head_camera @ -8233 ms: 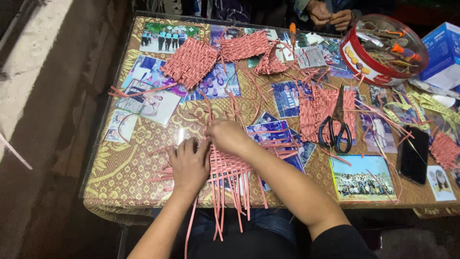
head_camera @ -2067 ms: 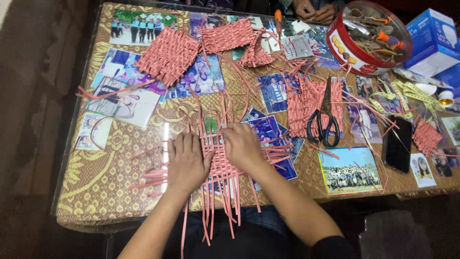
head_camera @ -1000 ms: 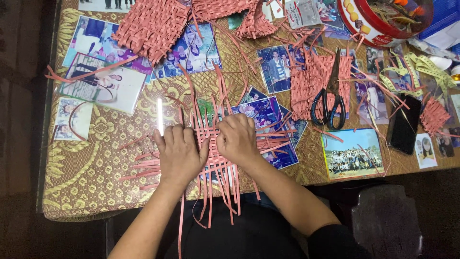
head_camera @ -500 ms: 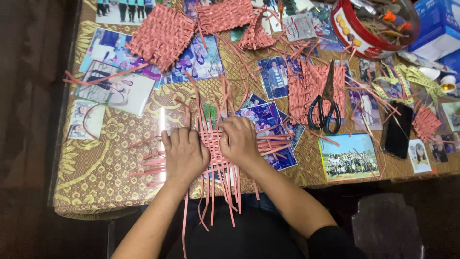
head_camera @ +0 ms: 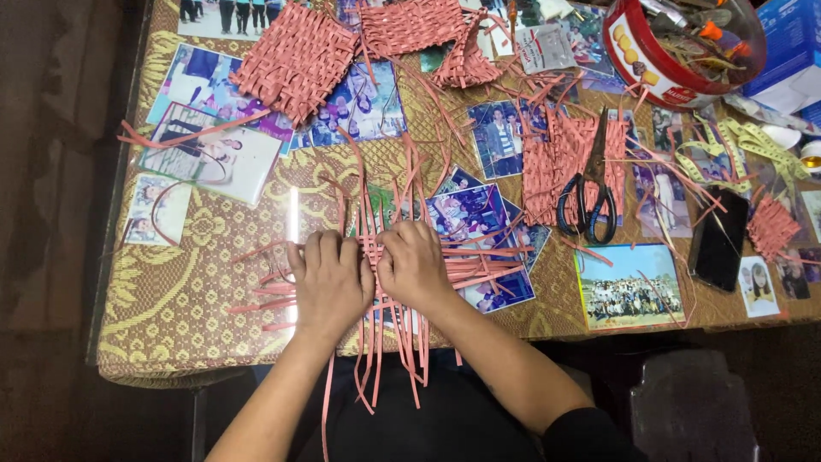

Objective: Weaving pink plastic strips into a mat on a table

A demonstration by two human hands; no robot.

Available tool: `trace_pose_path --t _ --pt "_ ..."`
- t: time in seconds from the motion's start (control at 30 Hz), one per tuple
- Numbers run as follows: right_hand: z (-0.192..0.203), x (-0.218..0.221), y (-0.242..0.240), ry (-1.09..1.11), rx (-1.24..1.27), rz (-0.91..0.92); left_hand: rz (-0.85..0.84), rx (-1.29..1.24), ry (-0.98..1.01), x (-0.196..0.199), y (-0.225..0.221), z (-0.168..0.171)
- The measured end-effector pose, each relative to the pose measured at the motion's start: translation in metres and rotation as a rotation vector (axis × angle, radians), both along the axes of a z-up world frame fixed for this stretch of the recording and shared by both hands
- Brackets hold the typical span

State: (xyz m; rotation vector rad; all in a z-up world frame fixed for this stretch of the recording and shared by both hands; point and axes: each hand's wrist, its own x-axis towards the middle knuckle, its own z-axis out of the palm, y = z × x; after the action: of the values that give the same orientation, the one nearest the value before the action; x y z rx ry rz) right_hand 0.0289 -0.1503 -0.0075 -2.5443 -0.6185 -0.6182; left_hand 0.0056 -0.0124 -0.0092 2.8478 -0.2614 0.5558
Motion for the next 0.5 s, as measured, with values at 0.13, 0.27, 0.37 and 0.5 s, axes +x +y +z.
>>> trace_pose_path --t 0.13,0.27,0.37,0.5 --pt "0.0054 0.0003 0.0021 -0.003 -0.006 0.002 0.006 0.006 0.075 0.001 0.0007 0.0011" --pt "0.0036 0.0016 0.002 0.027 -0.013 -0.008 -0.01 -0.037 0.204 0.0024 0.0009 0.005" --pt "0.0021 0.0028 0.0016 0.056 -0.003 -0.006 -0.007 -0.044 0.263 0.0037 0.0008 0.0052" --pt "0.0021 0.0031 0.0017 0.061 0.006 -0.003 -0.023 -0.048 0.3 0.0048 0.0009 0.0038"
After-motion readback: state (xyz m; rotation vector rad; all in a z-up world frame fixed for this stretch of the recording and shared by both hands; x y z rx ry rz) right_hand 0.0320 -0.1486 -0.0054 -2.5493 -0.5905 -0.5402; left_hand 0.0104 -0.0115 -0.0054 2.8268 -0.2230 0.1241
